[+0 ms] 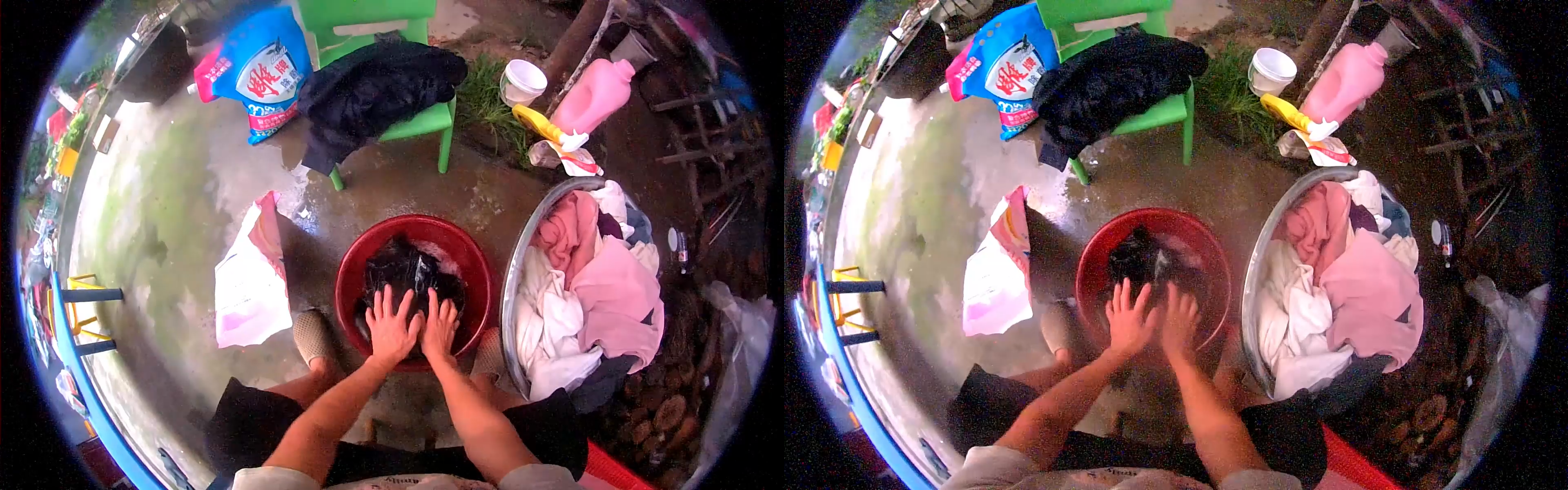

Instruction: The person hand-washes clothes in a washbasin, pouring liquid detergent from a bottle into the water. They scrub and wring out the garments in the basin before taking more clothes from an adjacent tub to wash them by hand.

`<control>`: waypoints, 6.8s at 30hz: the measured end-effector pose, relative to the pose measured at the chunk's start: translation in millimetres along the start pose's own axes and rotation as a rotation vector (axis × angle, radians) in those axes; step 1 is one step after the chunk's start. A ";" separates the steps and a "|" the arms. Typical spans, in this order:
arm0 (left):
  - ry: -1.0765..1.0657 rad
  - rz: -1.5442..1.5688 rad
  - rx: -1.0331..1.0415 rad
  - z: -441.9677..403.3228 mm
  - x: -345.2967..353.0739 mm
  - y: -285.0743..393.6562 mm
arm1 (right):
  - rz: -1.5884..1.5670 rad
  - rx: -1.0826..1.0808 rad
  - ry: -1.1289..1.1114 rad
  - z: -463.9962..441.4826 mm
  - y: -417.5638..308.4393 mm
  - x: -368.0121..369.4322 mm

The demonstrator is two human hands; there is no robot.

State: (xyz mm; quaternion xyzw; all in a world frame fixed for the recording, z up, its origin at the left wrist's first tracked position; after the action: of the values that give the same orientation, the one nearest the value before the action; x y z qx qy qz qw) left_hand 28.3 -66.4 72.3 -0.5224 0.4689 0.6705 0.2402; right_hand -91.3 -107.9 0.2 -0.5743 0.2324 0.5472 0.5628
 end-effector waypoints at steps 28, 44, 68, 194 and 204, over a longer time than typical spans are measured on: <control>-0.562 -0.094 0.888 -0.2 13.3 64.8 | -0.681 0.096 0.063 -102.4 25.9 -36.8; -0.199 0.052 -0.085 -81.2 83.8 -39.3 | -0.052 0.024 -0.140 -95.7 25.2 11.1; -0.056 0.026 -0.159 -4.0 27.2 -19.3 | -0.434 0.201 0.149 -12.6 12.0 -8.4; -0.090 0.110 -0.071 -39.1 24.3 -22.8 | -0.638 0.171 0.361 3.7 7.2 -52.2; 0.027 0.009 0.089 -84.1 53.8 -12.9 | -0.072 0.020 0.151 -76.1 15.0 4.3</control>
State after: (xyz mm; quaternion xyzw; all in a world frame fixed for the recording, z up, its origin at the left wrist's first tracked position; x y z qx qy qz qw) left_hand 60.5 -143.6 16.3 -0.5183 0.5037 0.6429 0.2537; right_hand -75.4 -178.8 -27.1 -0.6164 0.2590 0.4794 0.5685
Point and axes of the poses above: each hand's wrist, its own z-axis away from the middle knuckle, its own x-axis out of the palm, y = z × x, the point moved 10 cm from there along -z, towards the middle knuckle, and after that the axes turned 4 degrees about -x, right-handed, at the moved point
